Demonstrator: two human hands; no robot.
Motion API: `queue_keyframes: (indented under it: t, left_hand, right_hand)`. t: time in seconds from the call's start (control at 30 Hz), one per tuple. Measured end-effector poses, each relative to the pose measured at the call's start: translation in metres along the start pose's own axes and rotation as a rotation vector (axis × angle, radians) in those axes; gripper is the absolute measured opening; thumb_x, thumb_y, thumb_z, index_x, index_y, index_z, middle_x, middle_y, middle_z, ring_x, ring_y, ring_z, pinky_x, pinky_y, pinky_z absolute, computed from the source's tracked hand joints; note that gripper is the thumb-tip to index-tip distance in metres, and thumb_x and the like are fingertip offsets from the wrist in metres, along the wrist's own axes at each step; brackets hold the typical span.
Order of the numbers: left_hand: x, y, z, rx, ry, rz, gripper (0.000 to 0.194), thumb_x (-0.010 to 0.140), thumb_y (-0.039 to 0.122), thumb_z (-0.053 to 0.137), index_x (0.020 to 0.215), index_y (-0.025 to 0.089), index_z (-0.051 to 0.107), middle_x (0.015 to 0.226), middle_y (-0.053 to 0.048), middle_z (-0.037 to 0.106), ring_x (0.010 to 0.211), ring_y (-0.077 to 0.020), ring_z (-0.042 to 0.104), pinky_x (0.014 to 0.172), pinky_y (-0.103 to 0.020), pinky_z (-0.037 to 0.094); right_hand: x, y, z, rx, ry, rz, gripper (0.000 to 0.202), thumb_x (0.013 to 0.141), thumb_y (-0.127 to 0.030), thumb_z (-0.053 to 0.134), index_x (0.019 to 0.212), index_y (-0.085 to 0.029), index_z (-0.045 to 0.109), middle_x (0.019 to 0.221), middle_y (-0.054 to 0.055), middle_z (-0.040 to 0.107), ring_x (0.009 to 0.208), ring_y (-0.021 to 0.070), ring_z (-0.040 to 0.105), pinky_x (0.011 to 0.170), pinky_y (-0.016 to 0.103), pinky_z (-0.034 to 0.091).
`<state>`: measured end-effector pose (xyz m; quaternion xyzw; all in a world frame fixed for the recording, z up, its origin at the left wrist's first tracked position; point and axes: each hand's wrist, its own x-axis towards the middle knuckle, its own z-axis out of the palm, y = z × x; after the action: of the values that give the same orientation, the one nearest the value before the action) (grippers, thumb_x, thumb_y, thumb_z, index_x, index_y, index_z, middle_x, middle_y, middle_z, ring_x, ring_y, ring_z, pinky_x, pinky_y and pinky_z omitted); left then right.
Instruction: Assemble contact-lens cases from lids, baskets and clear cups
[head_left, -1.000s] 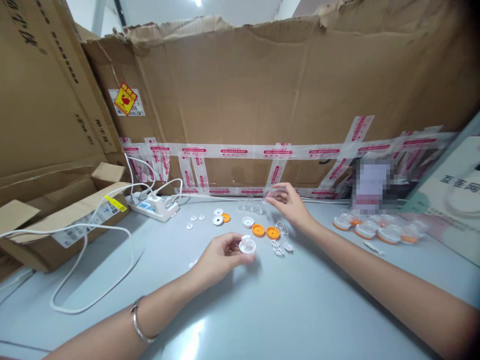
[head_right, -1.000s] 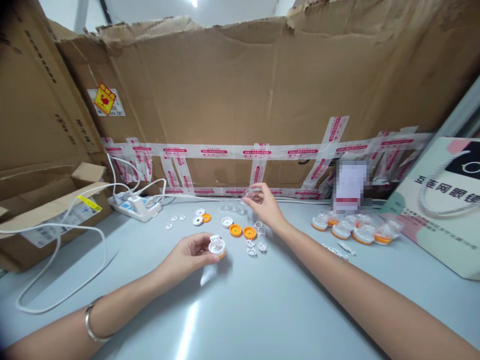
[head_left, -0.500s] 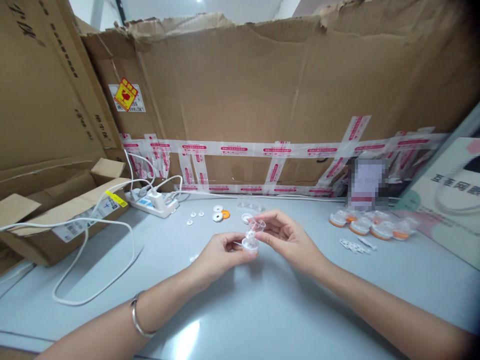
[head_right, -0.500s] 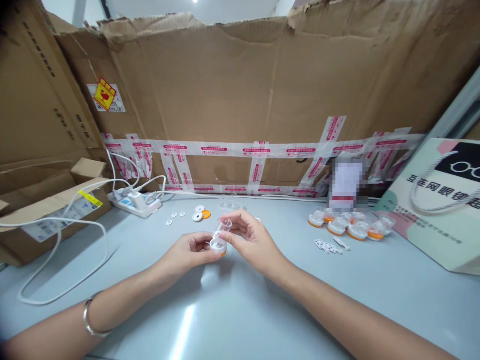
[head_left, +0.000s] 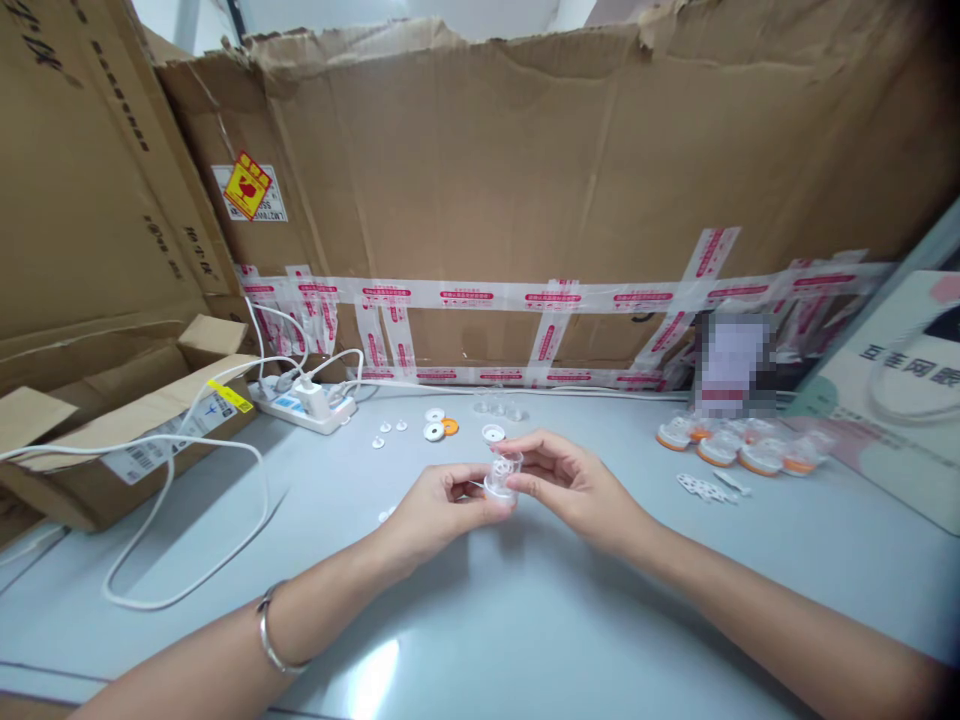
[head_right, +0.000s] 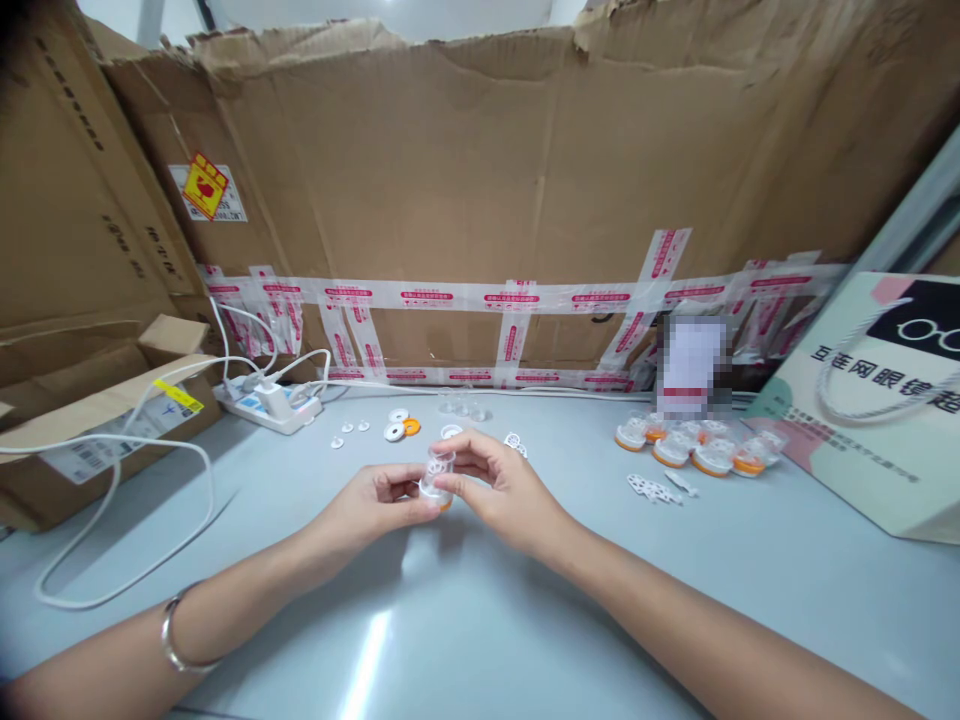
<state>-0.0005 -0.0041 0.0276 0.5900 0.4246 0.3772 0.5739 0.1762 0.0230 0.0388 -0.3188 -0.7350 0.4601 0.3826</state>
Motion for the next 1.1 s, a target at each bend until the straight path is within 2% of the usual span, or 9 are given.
queue_keyframes:
  t: [0.17,0.43,0.7,0.77,0.9,1.03,1.1]
  left_hand:
    - [-0.001,0.000,0.000,-0.007,-0.005,0.009,0.031,0.071,0.029,0.067,0.100,0.018,0.066,0.071,0.002,0.061,0.067,-0.0103,0.051,0.067,-0.022,0.038]
    - [-0.002,0.003,0.000,-0.024,0.015,0.009,0.033,0.070,0.026,0.067,0.101,0.016,0.065,0.084,-0.002,0.065,0.072,-0.0118,0.055,0.072,-0.024,0.041]
    - [0.000,-0.010,0.003,0.098,0.103,0.081,0.037,0.068,0.028,0.068,0.102,0.015,0.063,0.090,-0.006,0.064,0.075,-0.0149,0.055,0.072,-0.027,0.044]
    - [-0.001,-0.008,0.003,0.085,0.080,0.069,0.036,0.069,0.030,0.068,0.102,0.015,0.063,0.084,-0.005,0.064,0.072,-0.0143,0.055,0.069,-0.026,0.043]
    - [-0.002,-0.004,0.002,0.063,0.039,0.026,0.034,0.070,0.030,0.067,0.099,0.013,0.064,0.074,-0.002,0.062,0.066,-0.0121,0.053,0.064,-0.023,0.041]
    - [0.001,-0.009,0.003,0.024,-0.018,0.045,0.033,0.071,0.031,0.067,0.099,0.014,0.063,0.087,-0.005,0.064,0.076,-0.0150,0.057,0.072,-0.026,0.042]
    - [0.002,-0.010,0.004,0.003,-0.026,0.037,0.034,0.071,0.032,0.067,0.100,0.014,0.063,0.091,-0.006,0.065,0.080,-0.0165,0.058,0.075,-0.028,0.043]
  right_hand:
    - [-0.001,0.002,-0.001,-0.016,-0.017,-0.017,0.021,0.078,-0.022,0.059,0.099,-0.023,0.058,0.102,0.003,0.065,0.099,0.0174,0.060,0.088,0.037,0.049]
    - [-0.001,0.001,0.000,-0.040,0.008,-0.006,0.020,0.075,-0.025,0.062,0.094,-0.023,0.059,0.098,0.002,0.065,0.099,0.0177,0.059,0.091,0.037,0.045]
    - [-0.006,0.012,0.015,-0.175,0.231,-0.064,0.019,0.070,-0.030,0.066,0.076,-0.021,0.050,0.083,0.000,0.056,0.084,0.0170,0.056,0.079,0.034,0.045]
    - [-0.007,0.012,0.017,-0.146,0.236,-0.054,0.018,0.072,-0.031,0.064,0.079,-0.022,0.051,0.088,0.001,0.056,0.089,0.0181,0.055,0.081,0.035,0.044]
    - [-0.007,0.008,0.017,-0.024,0.143,-0.058,0.013,0.080,-0.032,0.055,0.090,-0.024,0.053,0.101,0.003,0.057,0.103,0.0188,0.052,0.089,0.036,0.040]
    - [-0.007,0.009,0.017,-0.069,0.192,0.023,0.016,0.074,-0.033,0.063,0.083,-0.023,0.054,0.091,0.001,0.058,0.093,0.0191,0.054,0.088,0.039,0.038]
    - [-0.007,0.011,0.018,-0.057,0.227,0.035,0.022,0.070,-0.034,0.067,0.084,-0.023,0.053,0.093,0.001,0.056,0.092,0.0189,0.053,0.087,0.039,0.038]
